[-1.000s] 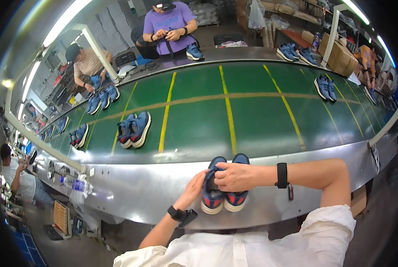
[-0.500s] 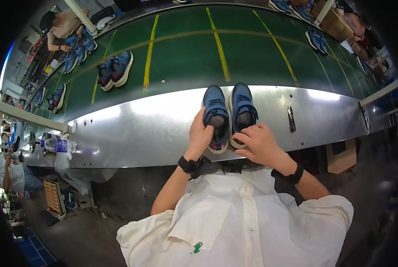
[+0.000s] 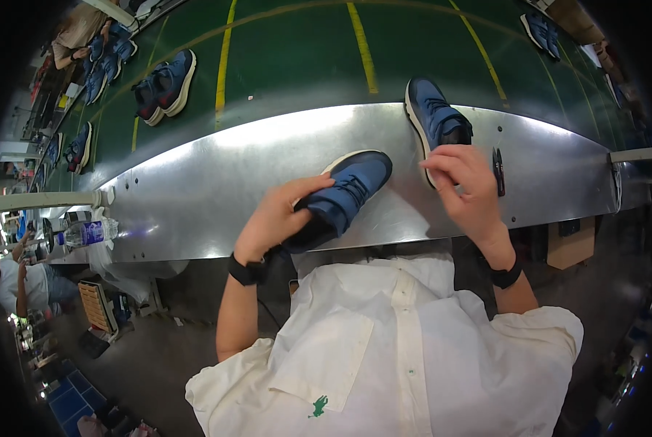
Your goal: Trim excess threads from blue athletic shoes and inspect them on a conveyor belt.
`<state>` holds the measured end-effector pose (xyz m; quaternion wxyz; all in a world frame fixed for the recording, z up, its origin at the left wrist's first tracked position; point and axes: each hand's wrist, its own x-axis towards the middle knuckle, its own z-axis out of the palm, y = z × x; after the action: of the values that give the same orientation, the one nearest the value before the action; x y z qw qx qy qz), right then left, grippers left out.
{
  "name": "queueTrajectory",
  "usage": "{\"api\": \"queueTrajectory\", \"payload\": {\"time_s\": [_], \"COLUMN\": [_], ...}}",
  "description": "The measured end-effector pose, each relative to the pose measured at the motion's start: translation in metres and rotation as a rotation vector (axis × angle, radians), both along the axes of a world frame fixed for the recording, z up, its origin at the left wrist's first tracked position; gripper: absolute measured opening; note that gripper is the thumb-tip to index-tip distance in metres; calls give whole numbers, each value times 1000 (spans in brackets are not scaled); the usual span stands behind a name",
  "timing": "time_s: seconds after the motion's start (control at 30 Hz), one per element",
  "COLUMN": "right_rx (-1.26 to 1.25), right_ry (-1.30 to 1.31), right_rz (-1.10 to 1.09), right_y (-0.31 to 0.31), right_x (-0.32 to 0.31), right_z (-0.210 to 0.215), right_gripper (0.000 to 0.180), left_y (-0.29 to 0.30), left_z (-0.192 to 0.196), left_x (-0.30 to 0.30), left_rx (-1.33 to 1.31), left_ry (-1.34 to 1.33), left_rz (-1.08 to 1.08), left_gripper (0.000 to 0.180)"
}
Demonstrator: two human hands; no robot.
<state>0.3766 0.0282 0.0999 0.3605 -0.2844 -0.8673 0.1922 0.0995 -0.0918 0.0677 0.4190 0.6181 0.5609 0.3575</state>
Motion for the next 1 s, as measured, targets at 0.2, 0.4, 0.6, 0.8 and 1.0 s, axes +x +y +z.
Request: {"api": "queueTrajectory", "payload": {"time_s": [0.2,0.4,0.6,0.8,1.0], "right_rx": [-79,-703,-679,-769,-694], "right_ry": [-1,86,-292,-67,573], "right_rz": [218,396,517,405,27], "right_y": [-3,8,1,3,8], "right_x": [-74,-141,-174,-167,-119], "right_z": [-20,-49,-47,-50,-45], "right_gripper": [19,20,53,57,48], "left_y": [-4,-27,-30,-31,-26], "left_z": [29,4,-17,-17,-18], "left_x": [-7,51,52,50,49], "left_rx": [170,407,486,465,435], "left_ry": [357,412,414,482,492], "left_rz": [359,514,554,465,475], "left_gripper": [34,34,34,38,40]}}
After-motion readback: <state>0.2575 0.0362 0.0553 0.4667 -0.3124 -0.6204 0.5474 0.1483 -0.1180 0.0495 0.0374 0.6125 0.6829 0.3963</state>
